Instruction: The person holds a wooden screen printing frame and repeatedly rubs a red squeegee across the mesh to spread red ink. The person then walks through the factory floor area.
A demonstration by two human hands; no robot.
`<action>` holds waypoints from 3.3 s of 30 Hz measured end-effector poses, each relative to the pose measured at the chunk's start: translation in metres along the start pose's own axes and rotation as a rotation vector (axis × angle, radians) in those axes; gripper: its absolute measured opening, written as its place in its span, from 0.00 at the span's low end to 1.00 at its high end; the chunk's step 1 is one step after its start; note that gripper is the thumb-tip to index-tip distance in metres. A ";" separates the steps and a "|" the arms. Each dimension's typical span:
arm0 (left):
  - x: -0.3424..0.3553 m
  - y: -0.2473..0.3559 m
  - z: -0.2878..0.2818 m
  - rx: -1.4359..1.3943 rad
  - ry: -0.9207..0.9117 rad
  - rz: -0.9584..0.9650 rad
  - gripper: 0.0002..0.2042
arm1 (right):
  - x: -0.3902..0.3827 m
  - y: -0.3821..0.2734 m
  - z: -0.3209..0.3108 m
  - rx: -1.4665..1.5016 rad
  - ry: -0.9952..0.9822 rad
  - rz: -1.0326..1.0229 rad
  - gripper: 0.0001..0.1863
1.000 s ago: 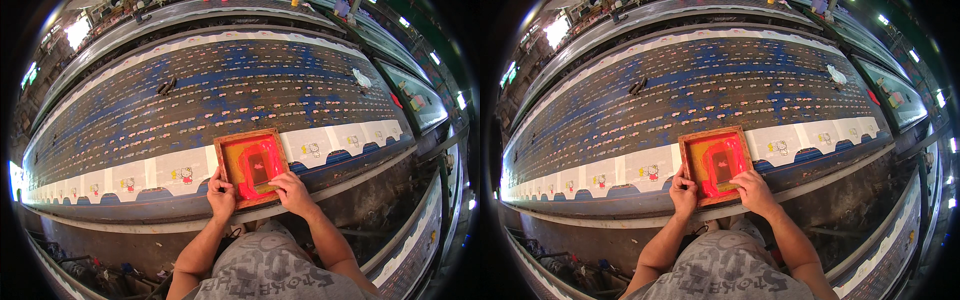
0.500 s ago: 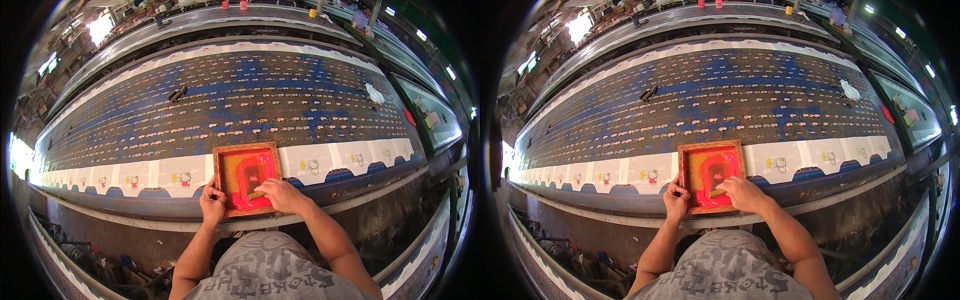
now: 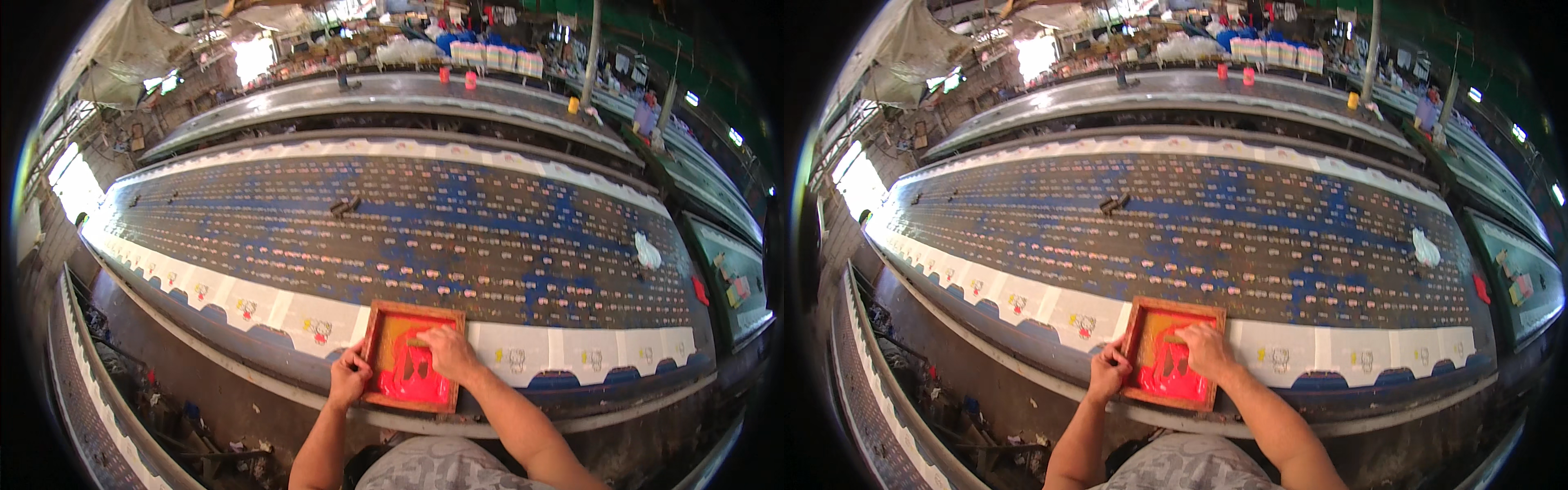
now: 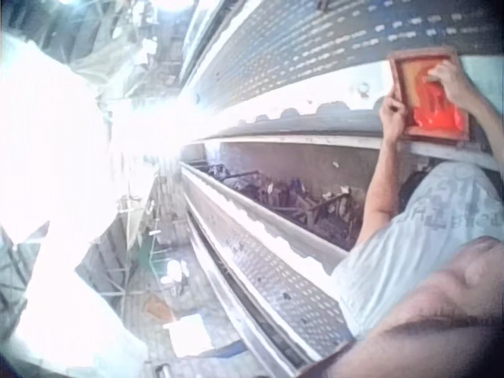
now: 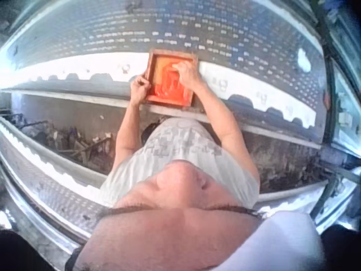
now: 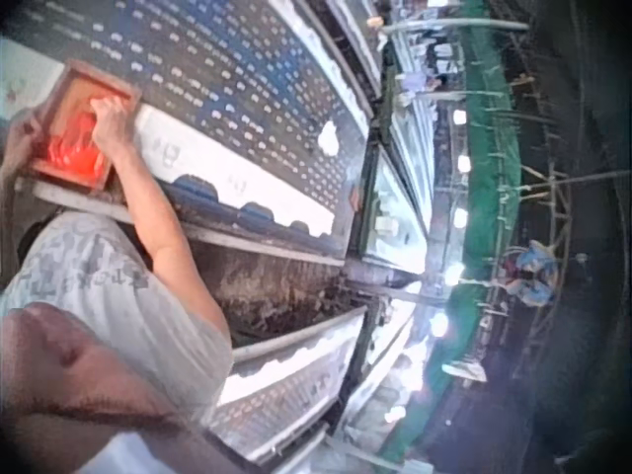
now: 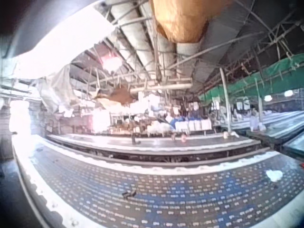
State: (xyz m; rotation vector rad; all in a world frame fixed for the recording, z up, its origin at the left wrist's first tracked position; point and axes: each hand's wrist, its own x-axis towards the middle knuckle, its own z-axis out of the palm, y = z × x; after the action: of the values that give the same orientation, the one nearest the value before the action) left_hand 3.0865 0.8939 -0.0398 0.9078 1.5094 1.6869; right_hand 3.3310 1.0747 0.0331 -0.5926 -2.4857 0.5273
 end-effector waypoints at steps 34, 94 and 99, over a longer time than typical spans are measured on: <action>0.005 -0.028 -0.001 0.236 0.009 0.319 0.09 | -0.092 -0.103 0.005 -0.103 0.009 0.071 0.23; -0.059 -0.028 0.238 -0.098 -0.062 0.010 0.12 | -0.214 0.054 -0.166 -0.030 -0.245 0.088 0.19; -0.060 -0.030 0.238 0.011 -0.054 0.026 0.10 | -0.176 0.081 -0.168 -0.004 -0.202 0.127 0.21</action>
State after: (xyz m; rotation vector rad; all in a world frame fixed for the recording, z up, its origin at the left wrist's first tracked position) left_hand 3.3222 0.9675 -0.0534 0.9750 1.4786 1.6610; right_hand 3.5859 1.0937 0.0561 -0.7356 -2.6501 0.6600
